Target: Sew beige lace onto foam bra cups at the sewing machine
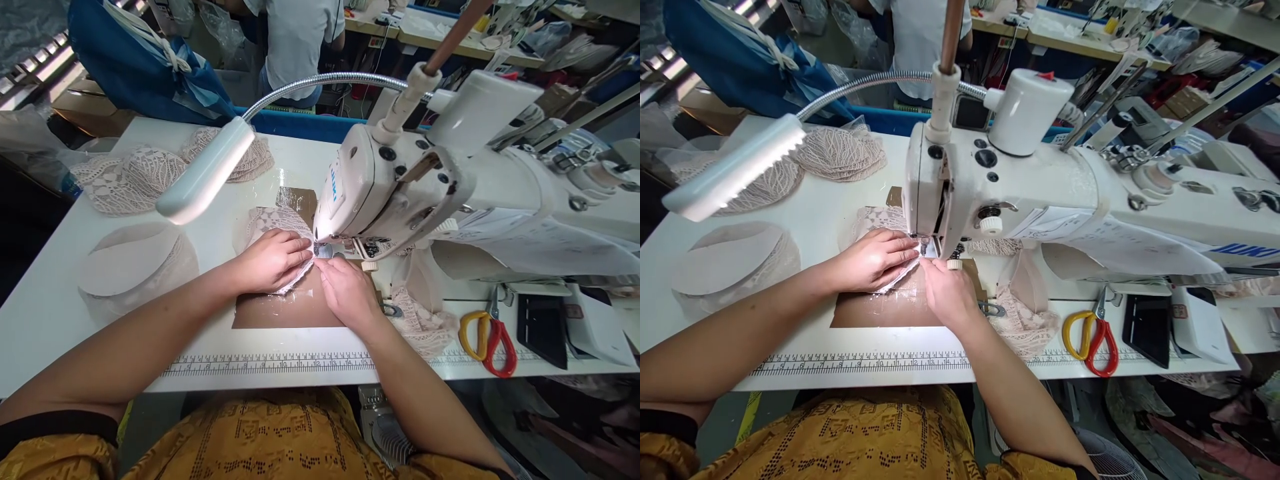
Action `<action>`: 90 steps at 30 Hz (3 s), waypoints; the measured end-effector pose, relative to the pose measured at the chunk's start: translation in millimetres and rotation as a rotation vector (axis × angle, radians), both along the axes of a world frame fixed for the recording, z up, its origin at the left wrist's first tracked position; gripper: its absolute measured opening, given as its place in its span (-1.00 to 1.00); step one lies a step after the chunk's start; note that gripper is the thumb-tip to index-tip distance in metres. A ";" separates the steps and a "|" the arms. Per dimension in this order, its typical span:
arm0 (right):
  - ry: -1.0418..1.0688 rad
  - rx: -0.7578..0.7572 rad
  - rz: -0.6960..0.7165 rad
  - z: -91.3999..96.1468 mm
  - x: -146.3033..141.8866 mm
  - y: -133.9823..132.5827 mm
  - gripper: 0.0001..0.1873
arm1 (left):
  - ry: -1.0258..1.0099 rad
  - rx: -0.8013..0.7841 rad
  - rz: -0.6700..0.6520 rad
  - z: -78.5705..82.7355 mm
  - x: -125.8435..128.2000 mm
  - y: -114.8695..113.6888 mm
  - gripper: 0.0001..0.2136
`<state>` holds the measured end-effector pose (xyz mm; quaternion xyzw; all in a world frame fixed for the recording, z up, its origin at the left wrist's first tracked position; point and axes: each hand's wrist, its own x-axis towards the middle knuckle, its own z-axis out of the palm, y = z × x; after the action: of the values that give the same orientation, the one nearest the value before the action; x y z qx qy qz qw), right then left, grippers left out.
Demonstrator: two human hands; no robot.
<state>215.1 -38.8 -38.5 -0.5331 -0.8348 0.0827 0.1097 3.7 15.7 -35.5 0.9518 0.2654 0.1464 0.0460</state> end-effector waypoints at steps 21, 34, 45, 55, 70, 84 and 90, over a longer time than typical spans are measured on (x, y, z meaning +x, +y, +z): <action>-0.231 -0.035 -0.031 7.5 -8.4 -4.8 -0.52 | 0.102 0.050 -0.193 1.1 -8.4 0.6 -0.68; -0.116 0.032 0.018 4.3 0.6 -5.7 -0.55 | 0.031 -0.006 -0.071 3.3 1.5 -8.6 -0.67; -0.055 0.023 0.048 2.1 3.6 -7.4 -0.60 | 0.036 -0.021 -0.108 4.7 -1.7 -8.0 -0.65; -0.100 0.042 -0.029 0.3 -2.4 -2.1 -0.57 | 0.063 0.013 -0.046 3.4 4.4 -7.6 -0.65; 0.015 0.032 -0.005 2.9 1.6 -5.7 -0.60 | -0.051 -0.079 -0.163 7.8 -5.5 -6.8 -0.72; -0.080 0.047 0.020 -0.9 -2.2 -4.8 -0.56 | -0.021 -0.087 -0.126 6.3 -3.6 -7.1 -0.73; -0.070 0.053 -0.042 -2.2 -3.5 -2.8 -0.53 | 0.138 -0.161 -0.097 26.9 -11.0 -12.7 -0.46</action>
<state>211.6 -41.6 -40.7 -0.5502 -0.8285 0.0395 0.0963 -7.3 3.0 -8.6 0.9646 0.2326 0.0563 0.1111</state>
